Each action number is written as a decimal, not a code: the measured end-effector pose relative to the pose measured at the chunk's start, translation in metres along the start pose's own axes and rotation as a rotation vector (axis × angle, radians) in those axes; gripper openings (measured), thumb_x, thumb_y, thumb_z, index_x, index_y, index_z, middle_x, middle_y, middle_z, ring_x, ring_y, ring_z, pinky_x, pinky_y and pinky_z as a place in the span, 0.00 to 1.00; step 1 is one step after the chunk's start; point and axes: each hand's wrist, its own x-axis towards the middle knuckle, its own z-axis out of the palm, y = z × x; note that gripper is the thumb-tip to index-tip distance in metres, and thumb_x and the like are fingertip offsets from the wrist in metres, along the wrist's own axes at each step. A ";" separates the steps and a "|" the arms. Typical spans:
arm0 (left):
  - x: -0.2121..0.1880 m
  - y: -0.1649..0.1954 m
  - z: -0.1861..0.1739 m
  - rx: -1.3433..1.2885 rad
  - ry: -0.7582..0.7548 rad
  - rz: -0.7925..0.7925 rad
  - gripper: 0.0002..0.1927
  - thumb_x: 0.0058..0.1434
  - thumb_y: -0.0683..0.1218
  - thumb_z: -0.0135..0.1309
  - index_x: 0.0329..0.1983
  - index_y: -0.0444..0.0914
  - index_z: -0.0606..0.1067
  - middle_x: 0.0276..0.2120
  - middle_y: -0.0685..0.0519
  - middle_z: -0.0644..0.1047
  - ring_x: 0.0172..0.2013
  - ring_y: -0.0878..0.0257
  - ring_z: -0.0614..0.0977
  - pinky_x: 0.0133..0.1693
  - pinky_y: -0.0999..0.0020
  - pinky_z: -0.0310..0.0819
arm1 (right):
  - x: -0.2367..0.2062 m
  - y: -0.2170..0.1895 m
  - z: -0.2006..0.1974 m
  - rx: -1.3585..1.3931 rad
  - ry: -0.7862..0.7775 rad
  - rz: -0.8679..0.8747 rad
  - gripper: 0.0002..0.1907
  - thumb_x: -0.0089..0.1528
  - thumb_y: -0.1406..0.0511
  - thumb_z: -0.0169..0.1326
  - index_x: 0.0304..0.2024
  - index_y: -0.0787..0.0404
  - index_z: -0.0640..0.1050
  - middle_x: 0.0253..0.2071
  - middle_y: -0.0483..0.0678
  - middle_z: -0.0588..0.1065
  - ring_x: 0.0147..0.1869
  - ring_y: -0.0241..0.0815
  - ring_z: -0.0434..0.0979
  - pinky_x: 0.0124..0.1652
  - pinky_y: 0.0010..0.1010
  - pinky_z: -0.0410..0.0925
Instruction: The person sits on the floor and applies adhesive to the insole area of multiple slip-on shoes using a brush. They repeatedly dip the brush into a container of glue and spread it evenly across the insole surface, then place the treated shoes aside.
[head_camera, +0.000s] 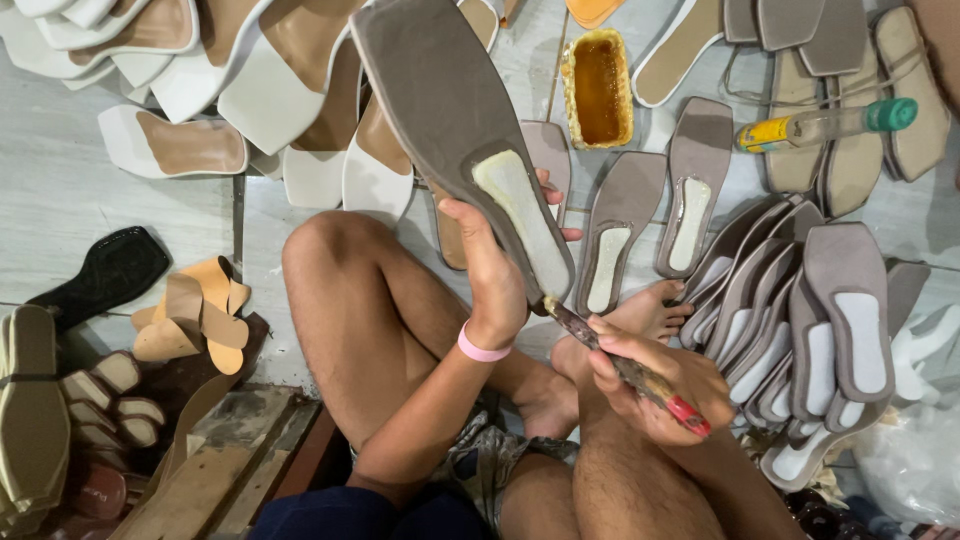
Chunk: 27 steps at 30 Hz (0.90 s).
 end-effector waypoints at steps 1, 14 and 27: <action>0.000 0.000 0.000 0.004 0.002 -0.009 0.46 0.70 0.75 0.21 0.64 0.33 0.66 0.55 0.46 0.72 0.52 0.57 0.76 0.47 0.53 0.82 | -0.008 0.005 -0.003 0.105 -0.024 0.036 0.13 0.66 0.67 0.62 0.49 0.67 0.76 0.40 0.53 0.82 0.35 0.33 0.85 0.30 0.20 0.77; -0.002 0.012 -0.028 -0.053 0.035 -0.196 0.50 0.67 0.78 0.23 0.62 0.30 0.67 0.51 0.42 0.76 0.47 0.52 0.80 0.41 0.51 0.83 | 0.064 0.130 0.029 0.189 0.249 0.406 0.06 0.76 0.68 0.54 0.51 0.66 0.78 0.45 0.51 0.79 0.45 0.34 0.82 0.38 0.23 0.78; -0.013 0.008 -0.037 -0.027 0.041 -0.197 0.46 0.65 0.77 0.23 0.64 0.35 0.62 0.51 0.43 0.75 0.49 0.49 0.81 0.38 0.54 0.83 | 0.107 0.193 0.086 -0.150 -0.094 0.337 0.08 0.71 0.65 0.59 0.49 0.64 0.77 0.39 0.57 0.81 0.44 0.57 0.85 0.40 0.42 0.74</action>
